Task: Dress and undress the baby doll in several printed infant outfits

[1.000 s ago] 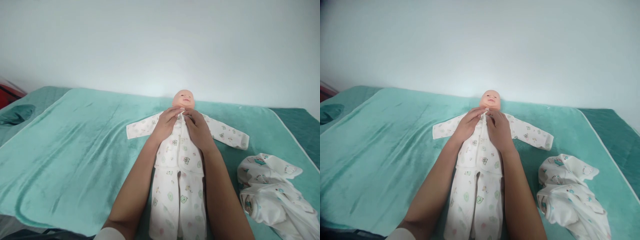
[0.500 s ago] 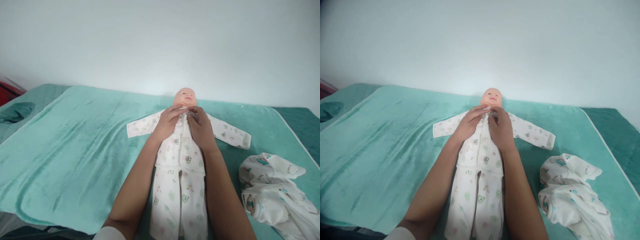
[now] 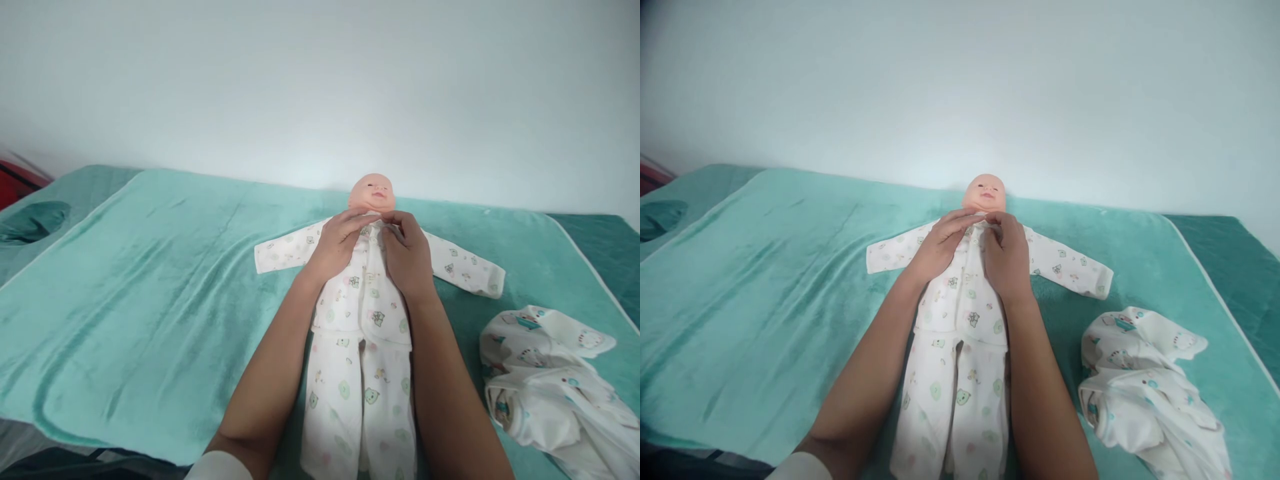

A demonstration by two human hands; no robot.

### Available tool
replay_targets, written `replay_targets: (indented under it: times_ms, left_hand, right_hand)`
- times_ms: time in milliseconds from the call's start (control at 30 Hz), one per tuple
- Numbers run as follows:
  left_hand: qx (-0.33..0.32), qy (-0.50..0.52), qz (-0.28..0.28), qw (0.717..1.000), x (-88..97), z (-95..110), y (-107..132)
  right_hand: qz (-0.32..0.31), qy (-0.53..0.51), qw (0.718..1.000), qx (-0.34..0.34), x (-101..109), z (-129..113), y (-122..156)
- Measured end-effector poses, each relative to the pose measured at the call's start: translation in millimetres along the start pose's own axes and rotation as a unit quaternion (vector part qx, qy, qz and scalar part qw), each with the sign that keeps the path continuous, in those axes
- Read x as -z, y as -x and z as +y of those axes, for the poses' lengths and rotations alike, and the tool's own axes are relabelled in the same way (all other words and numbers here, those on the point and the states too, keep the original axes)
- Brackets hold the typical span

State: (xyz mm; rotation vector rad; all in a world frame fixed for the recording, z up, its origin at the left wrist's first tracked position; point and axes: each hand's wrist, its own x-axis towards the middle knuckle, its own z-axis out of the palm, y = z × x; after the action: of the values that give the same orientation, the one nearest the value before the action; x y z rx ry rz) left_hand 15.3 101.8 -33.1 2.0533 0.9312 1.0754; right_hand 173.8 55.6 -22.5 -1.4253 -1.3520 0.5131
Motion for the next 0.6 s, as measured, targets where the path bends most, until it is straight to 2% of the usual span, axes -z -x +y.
replay_targets:
  times_ms: [200,400,600]
  left_hand:
    - [0.023,0.041,0.049,0.998,-3.6,1.4,-0.7]
    - [0.005,0.042,0.036,0.998,-2.1,1.2,0.0]
    - [0.008,0.012,0.086,0.996,-7.5,5.9,4.7]
  right_hand:
    - [0.002,-0.003,1.000,0.002,0.0,-0.9,0.3]
    - [0.010,-0.008,1.000,0.007,-0.2,-0.9,-0.4]
    - [0.006,-0.004,0.998,0.061,1.7,4.2,1.2]
